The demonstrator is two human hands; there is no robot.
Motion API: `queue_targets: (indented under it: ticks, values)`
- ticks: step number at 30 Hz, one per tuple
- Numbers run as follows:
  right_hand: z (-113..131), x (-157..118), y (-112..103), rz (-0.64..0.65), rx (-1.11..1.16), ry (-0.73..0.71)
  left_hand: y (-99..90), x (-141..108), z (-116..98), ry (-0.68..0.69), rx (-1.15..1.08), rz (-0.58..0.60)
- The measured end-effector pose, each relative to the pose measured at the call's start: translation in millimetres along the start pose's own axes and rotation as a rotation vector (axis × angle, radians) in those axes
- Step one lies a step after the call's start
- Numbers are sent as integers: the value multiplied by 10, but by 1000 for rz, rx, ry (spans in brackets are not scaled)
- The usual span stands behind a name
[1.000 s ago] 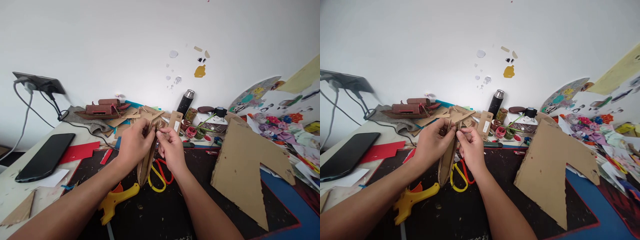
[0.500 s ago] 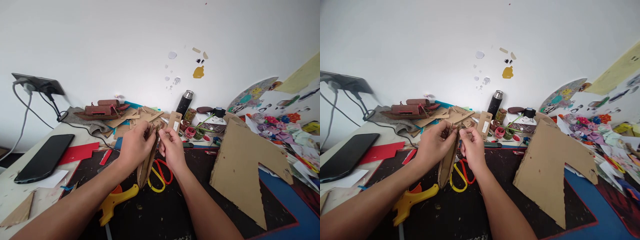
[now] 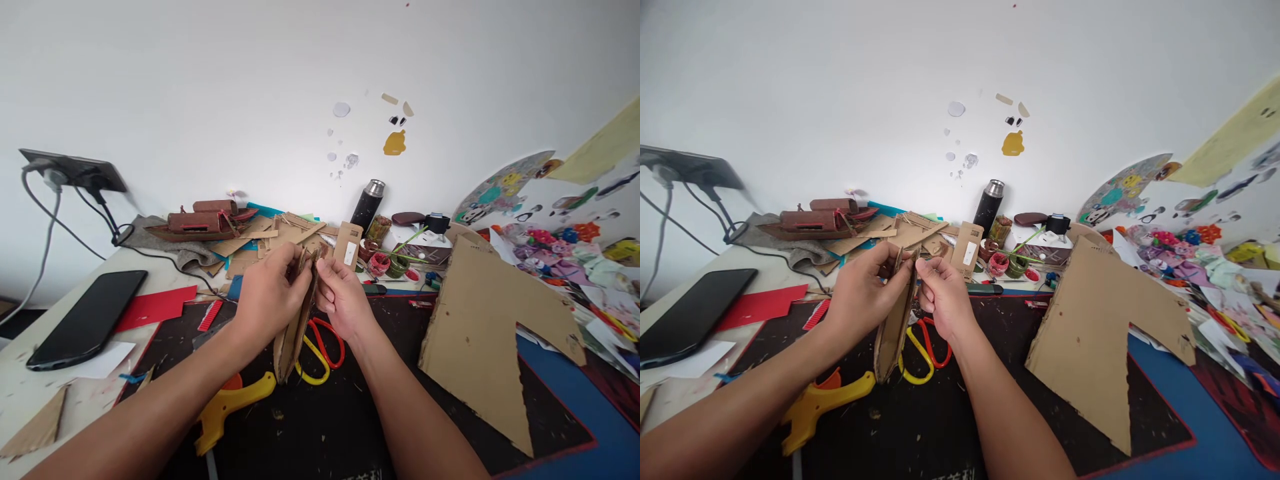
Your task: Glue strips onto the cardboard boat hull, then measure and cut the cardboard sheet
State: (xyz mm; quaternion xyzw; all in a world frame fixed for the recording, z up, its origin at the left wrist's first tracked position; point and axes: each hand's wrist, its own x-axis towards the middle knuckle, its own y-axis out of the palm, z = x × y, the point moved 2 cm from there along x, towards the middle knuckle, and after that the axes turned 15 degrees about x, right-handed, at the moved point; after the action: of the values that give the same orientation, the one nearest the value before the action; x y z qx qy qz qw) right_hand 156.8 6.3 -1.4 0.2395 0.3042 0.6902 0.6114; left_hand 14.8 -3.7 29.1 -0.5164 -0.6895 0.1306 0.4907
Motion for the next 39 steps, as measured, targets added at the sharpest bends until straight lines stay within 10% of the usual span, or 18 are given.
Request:
queue_targets:
  ticks: [39]
  values:
    - [-41,-61,16,-47,-244,-357,7,21,-13,-15,38,0]
